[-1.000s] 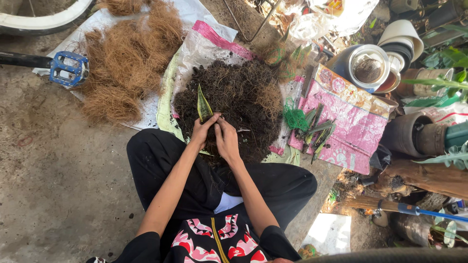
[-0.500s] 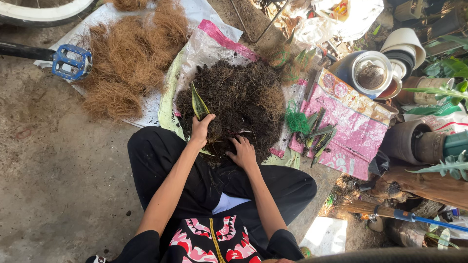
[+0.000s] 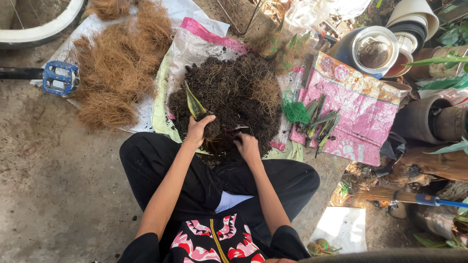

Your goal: The person sits on the ground and wraps a plant cutting in a leaf, then packs soil around it. They repeat this process with multiple cuttings, securing each with a green string.

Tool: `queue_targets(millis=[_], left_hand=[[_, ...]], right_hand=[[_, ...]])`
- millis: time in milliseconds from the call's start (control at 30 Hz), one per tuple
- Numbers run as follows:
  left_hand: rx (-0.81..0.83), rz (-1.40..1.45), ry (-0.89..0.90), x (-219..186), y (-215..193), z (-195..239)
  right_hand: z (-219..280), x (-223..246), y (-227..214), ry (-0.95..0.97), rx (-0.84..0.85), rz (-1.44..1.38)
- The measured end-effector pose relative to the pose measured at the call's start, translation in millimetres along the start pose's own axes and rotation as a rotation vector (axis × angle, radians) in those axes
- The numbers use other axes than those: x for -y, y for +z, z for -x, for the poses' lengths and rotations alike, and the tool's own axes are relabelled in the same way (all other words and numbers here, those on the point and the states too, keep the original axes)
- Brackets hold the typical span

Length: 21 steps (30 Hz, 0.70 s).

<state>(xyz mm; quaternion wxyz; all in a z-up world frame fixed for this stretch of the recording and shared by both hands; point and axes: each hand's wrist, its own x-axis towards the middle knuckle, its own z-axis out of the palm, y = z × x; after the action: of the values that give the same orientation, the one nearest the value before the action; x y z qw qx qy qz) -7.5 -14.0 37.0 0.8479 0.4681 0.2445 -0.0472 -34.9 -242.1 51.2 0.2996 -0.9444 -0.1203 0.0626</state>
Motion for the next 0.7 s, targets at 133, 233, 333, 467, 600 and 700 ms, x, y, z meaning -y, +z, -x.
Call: queue_targets(millis=[133, 233, 333, 467, 600, 700], left_hand=[[0.11, -0.026, 0.041, -12.9, 31.1, 18.3], [0.281, -0.07, 0.188, -25.7, 54.5, 35.8], [0.277, -0.092, 0.167, -30.6, 68.7, 44.3], [0.101, -0.25, 0.047, -23.9, 71.8, 41.2], [0.129, -0.187, 0.039, -17.1, 63.8, 32.6], [0.153, -0.211, 0.25, -17.0, 65.4, 30.3]], right_hand=[[-10.7, 39.3, -49.6, 0.061, -0.229, -0.285], [-8.7, 75.0, -75.1, -0.032, -0.324, -0.415], [-8.1, 99.4, -87.4, -0.144, -0.402, -0.422], [-2.7, 109.1, -89.8, 0.14, -0.307, -0.541], [6.3, 100.7, -86.9, 0.126, -0.213, -0.568], [4.1, 92.3, -81.0, -0.081, -0.292, -0.761]])
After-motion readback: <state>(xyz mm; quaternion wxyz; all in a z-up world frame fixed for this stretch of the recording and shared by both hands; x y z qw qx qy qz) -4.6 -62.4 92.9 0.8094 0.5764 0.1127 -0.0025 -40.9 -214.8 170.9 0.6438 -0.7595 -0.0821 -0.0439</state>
